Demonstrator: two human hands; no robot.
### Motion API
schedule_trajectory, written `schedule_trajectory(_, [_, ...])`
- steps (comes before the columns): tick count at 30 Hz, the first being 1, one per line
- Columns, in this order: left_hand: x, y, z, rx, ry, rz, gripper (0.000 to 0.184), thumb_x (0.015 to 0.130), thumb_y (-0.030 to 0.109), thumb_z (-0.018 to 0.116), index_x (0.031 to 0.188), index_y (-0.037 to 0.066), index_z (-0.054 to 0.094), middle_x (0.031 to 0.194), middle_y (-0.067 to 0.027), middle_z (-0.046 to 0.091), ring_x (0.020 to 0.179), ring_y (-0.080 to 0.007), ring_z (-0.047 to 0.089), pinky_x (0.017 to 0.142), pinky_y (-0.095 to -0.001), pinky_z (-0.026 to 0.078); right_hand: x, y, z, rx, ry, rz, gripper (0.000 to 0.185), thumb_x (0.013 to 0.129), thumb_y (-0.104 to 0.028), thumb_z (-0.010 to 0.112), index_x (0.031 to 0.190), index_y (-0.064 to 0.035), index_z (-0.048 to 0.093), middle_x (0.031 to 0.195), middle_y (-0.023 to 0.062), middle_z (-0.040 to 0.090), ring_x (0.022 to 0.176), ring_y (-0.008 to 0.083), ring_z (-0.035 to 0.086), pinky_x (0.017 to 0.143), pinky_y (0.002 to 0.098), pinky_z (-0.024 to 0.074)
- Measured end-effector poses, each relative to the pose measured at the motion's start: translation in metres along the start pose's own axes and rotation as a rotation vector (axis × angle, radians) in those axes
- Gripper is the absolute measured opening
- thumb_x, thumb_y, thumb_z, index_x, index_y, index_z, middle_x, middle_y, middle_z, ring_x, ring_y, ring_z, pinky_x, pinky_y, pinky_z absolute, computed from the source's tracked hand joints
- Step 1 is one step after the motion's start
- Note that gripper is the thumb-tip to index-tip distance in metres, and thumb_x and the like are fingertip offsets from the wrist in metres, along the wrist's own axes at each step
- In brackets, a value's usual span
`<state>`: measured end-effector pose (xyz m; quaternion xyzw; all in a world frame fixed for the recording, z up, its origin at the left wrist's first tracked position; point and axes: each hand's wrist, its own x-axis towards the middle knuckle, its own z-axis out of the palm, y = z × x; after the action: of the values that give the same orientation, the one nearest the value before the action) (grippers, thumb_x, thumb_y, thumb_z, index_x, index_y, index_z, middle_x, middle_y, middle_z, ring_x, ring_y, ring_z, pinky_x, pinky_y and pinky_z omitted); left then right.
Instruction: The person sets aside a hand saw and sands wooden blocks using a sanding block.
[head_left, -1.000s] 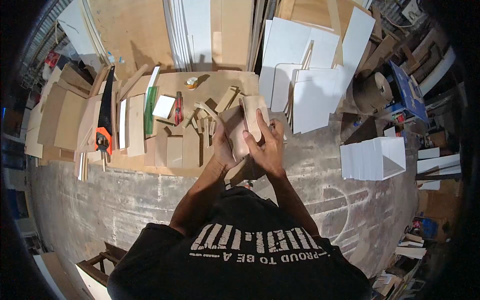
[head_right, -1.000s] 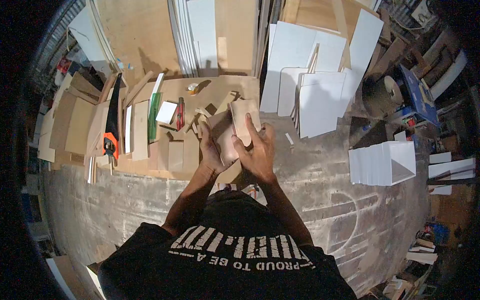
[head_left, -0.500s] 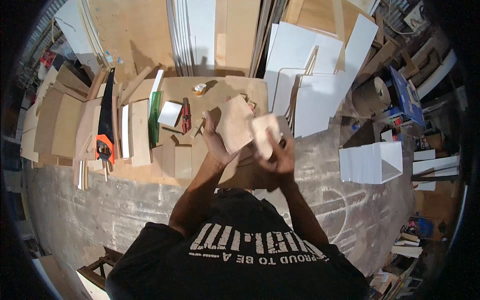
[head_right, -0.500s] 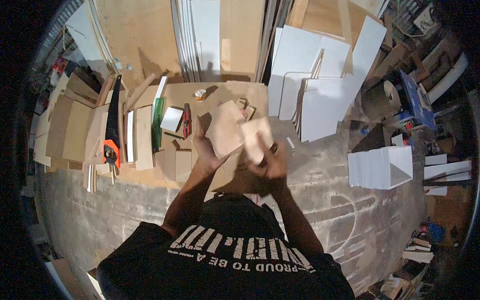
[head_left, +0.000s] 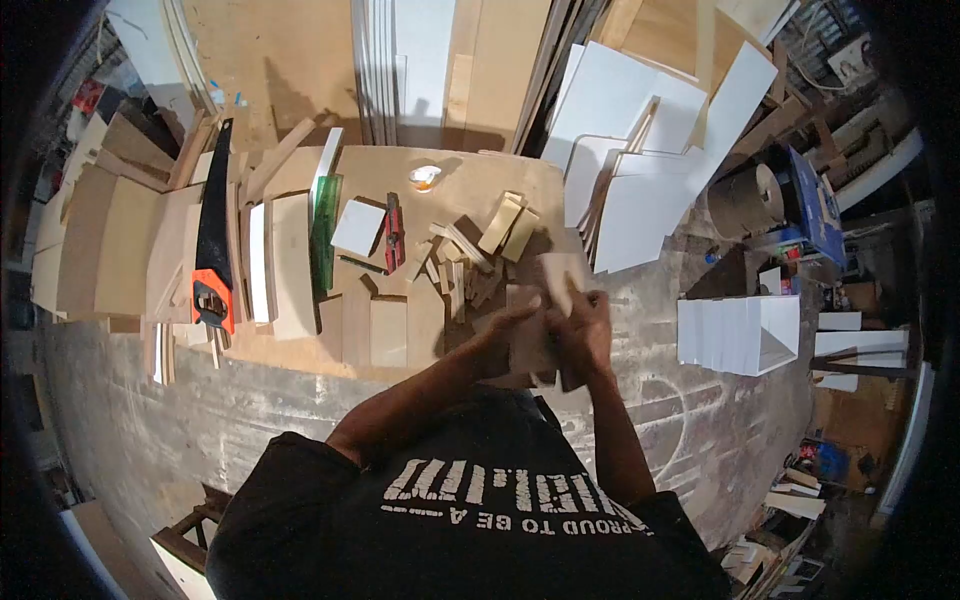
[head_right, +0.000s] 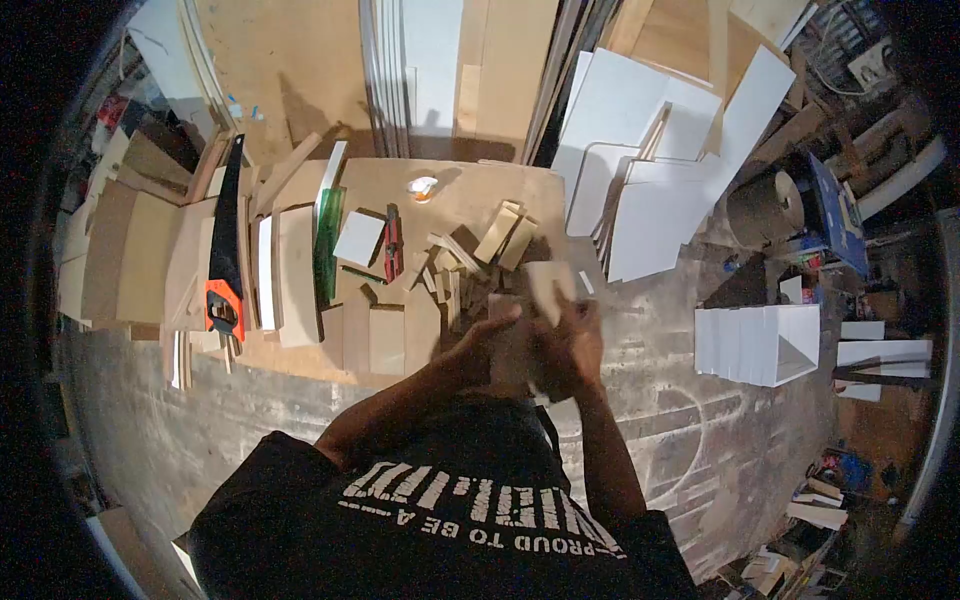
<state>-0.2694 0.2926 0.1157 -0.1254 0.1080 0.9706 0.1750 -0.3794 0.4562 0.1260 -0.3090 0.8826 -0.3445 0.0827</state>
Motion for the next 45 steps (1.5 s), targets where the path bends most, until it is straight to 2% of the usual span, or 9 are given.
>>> schedule_trajectory(8, [0.05, 0.112, -0.109, 1.189, 0.788, 0.591, 0.038, 0.084, 0.014, 0.067, 0.118, -0.002, 0.059, 0.113, -0.0125, 0.066, 0.094, -0.0213, 0.066, 0.079, -0.0367, 0.054, -0.028, 0.045, -0.048, -0.099, 0.05, 0.472, 0.07, 0.084, -0.038, 0.067, 0.138, 0.0025, 0.049, 0.116, 0.0289, 0.062, 0.11, 0.0392, 0.058, 0.099, 0.0422, 0.0416])
schedule_trajectory(11, [0.084, 0.192, -0.12, 1.164, 0.671, 1.201, 0.052, 0.084, 0.004, 0.059, 0.131, -0.009, 0.04, 0.113, -0.0267, 0.063, 0.101, -0.0306, 0.065, 0.087, -0.0389, 0.051, -0.068, 0.114, -0.025, 0.082, 0.159, 0.415, 0.069, 0.084, -0.039, 0.066, 0.137, 0.0024, 0.05, 0.122, 0.0263, 0.062, 0.109, 0.0389, 0.058, 0.099, 0.0398, 0.0412])
schedule_trajectory(13, [0.09, 0.224, -0.088, 1.577, 1.021, 1.121, 0.055, 0.084, 0.005, 0.061, 0.133, -0.004, 0.039, 0.114, -0.036, 0.06, 0.108, -0.0469, 0.06, 0.092, -0.0482, 0.048, -0.077, 0.102, -0.034, -0.036, 0.069, 0.549, 0.071, 0.082, -0.041, 0.067, 0.137, 0.0013, 0.051, 0.126, 0.0244, 0.061, 0.108, 0.0383, 0.056, 0.098, 0.0389, 0.0419])
schedule_trajectory(22, [0.155, 0.239, -0.136, 1.97, 1.21, 0.57, 0.054, 0.082, 0.021, 0.069, 0.123, -0.009, 0.053, 0.119, -0.0263, 0.061, 0.109, -0.0436, 0.059, 0.093, -0.045, 0.048, -0.097, 0.112, -0.043, 0.022, 0.047, 0.565, 0.07, 0.08, -0.041, 0.073, 0.137, -0.0042, 0.054, 0.126, 0.0234, 0.06, 0.101, 0.0345, 0.054, 0.094, 0.0397, 0.0428])
schedule_trajectory(25, [0.143, 0.22, -0.124, 2.747, 1.101, 0.405, 0.05, 0.085, 0.027, 0.067, 0.12, -0.007, 0.057, 0.128, -0.0232, 0.055, 0.115, -0.0409, 0.054, 0.098, -0.0448, 0.044, -0.09, 0.12, -0.042, 0.059, 0.029, 0.538, 0.069, 0.08, -0.037, 0.074, 0.138, -0.0064, 0.053, 0.125, 0.0225, 0.059, 0.098, 0.034, 0.053, 0.094, 0.0401, 0.0425])
schedule_trajectory(29, [0.122, 0.21, -0.121, 2.177, 1.114, 0.743, 0.038, 0.086, 0.028, 0.065, 0.113, 0.001, 0.065, 0.124, -0.0236, 0.056, 0.113, -0.0404, 0.055, 0.094, -0.0477, 0.046, -0.063, 0.115, -0.036, 0.028, -0.077, 0.493, 0.073, 0.08, -0.038, 0.074, 0.142, -0.0101, 0.049, 0.119, 0.0235, 0.058, 0.096, 0.0348, 0.055, 0.09, 0.0429, 0.0457])
schedule_trajectory(33, [0.031, 0.177, -0.085, 1.786, 1.333, 0.354, 0.036, 0.086, 0.029, 0.066, 0.107, 0.0, 0.063, 0.114, -0.0235, 0.061, 0.103, -0.0402, 0.062, 0.082, -0.0489, 0.052, -0.046, 0.13, -0.02, -0.039, -0.117, 0.421, 0.074, 0.081, -0.041, 0.071, 0.146, -0.0154, 0.045, 0.106, 0.0241, 0.054, 0.098, 0.0379, 0.058, 0.086, 0.0457, 0.0482])
schedule_trajectory(37, [-0.044, 0.082, -0.138, 1.919, 1.489, 0.591, 0.053, 0.08, 0.035, 0.073, 0.115, 0.0, 0.055, 0.111, -0.0246, 0.059, 0.097, -0.0427, 0.061, 0.078, -0.0489, 0.052, -0.022, 0.109, -0.017, 0.005, -0.169, 0.458, 0.073, 0.081, -0.041, 0.072, 0.143, -0.0129, 0.047, 0.11, 0.0238, 0.053, 0.102, 0.0385, 0.057, 0.091, 0.046, 0.0467])
schedule_trajectory(45, [-0.068, -0.026, -0.115, 1.893, 1.516, 0.331, 0.08, 0.07, 0.035, 0.076, 0.134, 0.004, 0.038, 0.138, -0.0239, 0.034, 0.123, -0.0424, 0.037, 0.091, -0.0578, 0.039, -0.015, 0.086, 0.02, 0.024, -0.25, 0.31, 0.081, 0.075, -0.049, 0.076, 0.138, -0.0053, 0.05, 0.109, 0.0255, 0.053, 0.099, 0.0408, 0.058, 0.087, 0.0456, 0.0486])
